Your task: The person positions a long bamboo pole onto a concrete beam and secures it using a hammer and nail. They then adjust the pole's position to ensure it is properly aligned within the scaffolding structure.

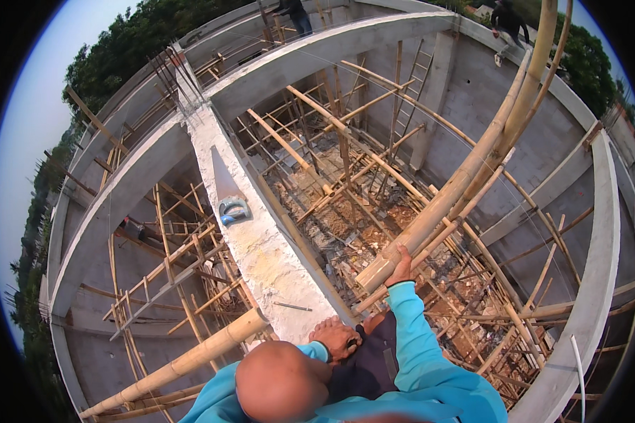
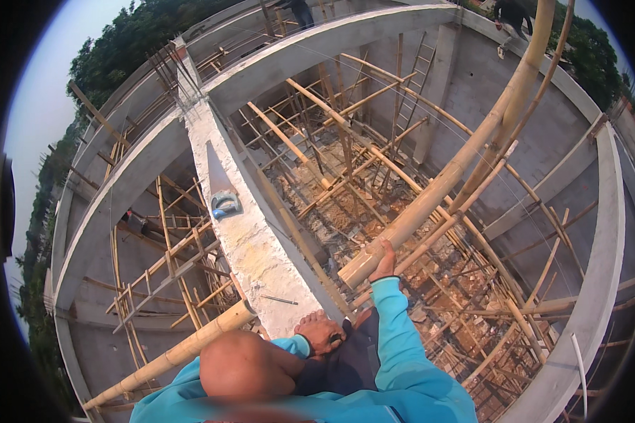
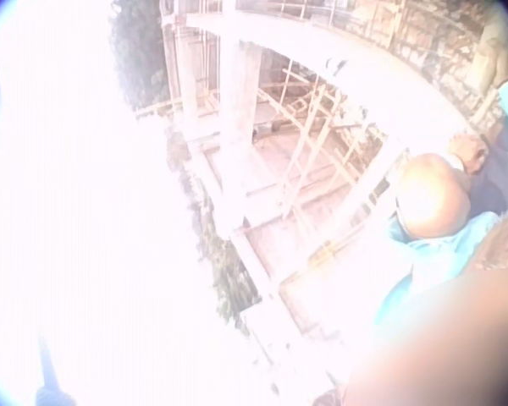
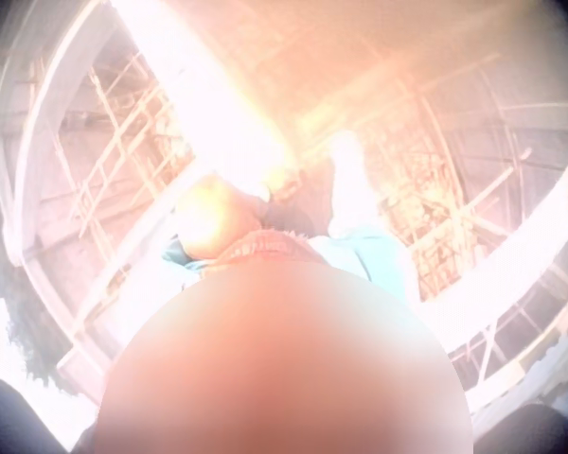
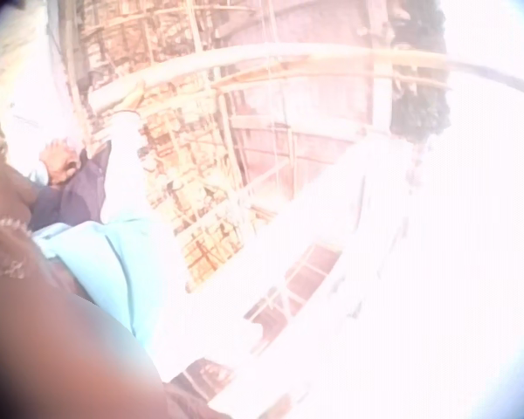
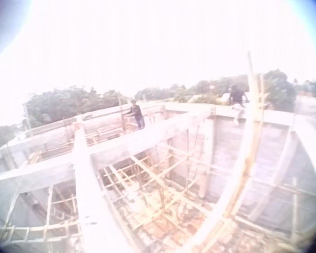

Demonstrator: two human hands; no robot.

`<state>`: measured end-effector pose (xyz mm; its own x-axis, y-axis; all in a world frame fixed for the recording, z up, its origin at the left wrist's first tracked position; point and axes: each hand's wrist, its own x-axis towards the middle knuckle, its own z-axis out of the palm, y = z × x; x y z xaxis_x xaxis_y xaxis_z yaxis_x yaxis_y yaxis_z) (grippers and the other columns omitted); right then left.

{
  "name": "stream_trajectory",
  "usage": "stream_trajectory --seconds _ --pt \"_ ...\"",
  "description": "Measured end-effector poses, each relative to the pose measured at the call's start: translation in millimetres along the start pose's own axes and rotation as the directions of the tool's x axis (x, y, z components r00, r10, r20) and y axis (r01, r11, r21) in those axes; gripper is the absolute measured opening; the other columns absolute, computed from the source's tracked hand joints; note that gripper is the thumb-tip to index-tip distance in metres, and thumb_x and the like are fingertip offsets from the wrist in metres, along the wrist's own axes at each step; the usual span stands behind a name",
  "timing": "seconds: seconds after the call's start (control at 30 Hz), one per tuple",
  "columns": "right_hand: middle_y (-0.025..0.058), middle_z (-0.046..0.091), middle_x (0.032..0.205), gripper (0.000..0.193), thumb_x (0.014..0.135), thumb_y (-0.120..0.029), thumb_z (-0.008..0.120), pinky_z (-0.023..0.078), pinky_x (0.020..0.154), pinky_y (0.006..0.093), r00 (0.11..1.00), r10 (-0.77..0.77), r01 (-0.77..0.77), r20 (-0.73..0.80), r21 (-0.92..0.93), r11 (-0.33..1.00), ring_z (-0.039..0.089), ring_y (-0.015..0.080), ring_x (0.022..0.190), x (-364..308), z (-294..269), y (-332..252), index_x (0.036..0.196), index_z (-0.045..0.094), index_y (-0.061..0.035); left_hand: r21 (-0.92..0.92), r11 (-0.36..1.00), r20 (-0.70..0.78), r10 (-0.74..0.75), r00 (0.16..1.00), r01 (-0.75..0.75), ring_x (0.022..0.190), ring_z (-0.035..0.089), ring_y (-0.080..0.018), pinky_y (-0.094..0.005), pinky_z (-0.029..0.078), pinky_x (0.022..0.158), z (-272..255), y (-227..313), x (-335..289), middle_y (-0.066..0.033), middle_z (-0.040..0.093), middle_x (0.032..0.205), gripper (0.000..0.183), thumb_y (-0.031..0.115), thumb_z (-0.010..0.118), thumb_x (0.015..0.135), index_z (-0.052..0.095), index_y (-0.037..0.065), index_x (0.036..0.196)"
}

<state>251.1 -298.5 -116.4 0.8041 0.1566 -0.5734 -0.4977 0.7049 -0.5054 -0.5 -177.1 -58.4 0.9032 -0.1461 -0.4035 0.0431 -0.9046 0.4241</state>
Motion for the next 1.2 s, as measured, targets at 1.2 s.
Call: stream_trajectory --seconds 1.2 --pt "0.0099 0.066 0.098 0.046 0.082 -0.037 0.076 0.056 0.084 0.0496 0.998 0.051 -0.052 -0.02 -0.048 0.997 0.067 0.0291 0.086 1.8 -7.1 6.8 0.115 0.061 -0.0087 0.049 0.999 0.155 0.007 0.988 -0.015 0.126 0.054 -0.0442 -0.0537 0.043 0.107 -11.2 -7.0 0.9 -0.0154 0.066 0.129 0.032 0.041 0.063 0.086 0.075 0.037 0.115"
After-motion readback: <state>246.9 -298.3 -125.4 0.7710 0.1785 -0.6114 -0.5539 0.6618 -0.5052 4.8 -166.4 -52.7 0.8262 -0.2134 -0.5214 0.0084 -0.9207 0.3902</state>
